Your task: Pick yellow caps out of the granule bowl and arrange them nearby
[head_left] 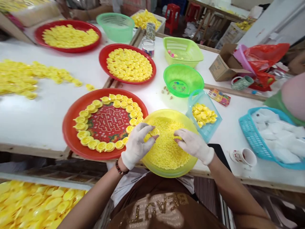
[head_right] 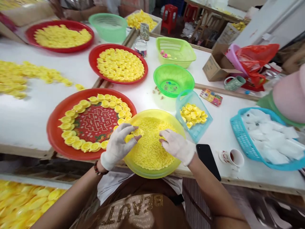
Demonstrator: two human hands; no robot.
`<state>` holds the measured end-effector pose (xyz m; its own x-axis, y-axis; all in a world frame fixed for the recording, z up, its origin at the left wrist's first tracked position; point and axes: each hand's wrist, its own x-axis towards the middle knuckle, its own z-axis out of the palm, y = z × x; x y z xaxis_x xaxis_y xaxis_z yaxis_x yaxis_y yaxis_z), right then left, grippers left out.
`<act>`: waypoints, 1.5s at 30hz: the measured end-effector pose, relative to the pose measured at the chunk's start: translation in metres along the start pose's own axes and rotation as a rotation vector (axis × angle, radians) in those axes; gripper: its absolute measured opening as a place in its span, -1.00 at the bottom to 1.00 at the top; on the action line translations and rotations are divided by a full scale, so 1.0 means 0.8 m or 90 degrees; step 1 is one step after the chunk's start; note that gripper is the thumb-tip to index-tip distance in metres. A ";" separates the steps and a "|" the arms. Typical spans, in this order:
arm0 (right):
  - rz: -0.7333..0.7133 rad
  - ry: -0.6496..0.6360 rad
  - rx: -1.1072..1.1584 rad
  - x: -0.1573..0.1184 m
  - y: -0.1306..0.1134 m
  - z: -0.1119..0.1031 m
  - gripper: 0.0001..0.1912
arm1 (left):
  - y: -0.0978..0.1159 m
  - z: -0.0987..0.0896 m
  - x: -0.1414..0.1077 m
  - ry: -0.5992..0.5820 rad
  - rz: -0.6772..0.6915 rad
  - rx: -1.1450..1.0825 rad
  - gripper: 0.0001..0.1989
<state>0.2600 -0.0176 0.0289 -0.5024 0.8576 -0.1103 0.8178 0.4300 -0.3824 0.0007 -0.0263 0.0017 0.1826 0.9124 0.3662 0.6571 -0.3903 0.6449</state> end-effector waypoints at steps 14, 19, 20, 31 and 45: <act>-0.017 0.036 0.029 -0.016 0.019 0.004 -0.83 | -0.188 -0.094 0.090 0.062 -0.319 0.330 -0.67; 0.040 0.050 -0.013 0.031 0.036 -0.005 -0.69 | -0.112 -0.066 0.070 0.117 -0.137 0.268 -0.68; 0.050 0.023 -0.049 0.048 0.038 -0.004 -0.68 | -0.090 -0.053 0.066 0.086 -0.071 0.228 -0.73; -0.007 -0.074 -0.110 0.098 0.006 0.043 -0.76 | 0.023 0.082 0.073 -0.296 0.049 0.325 -0.79; 0.096 -0.116 -0.074 0.104 0.022 0.012 -0.66 | 0.024 0.105 0.114 -0.394 0.003 0.294 -0.69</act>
<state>0.2299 0.0581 0.0045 -0.4063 0.8537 -0.3258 0.9086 0.3399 -0.2426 0.0916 0.0601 -0.0088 0.4723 0.8665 -0.1613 0.8690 -0.4272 0.2495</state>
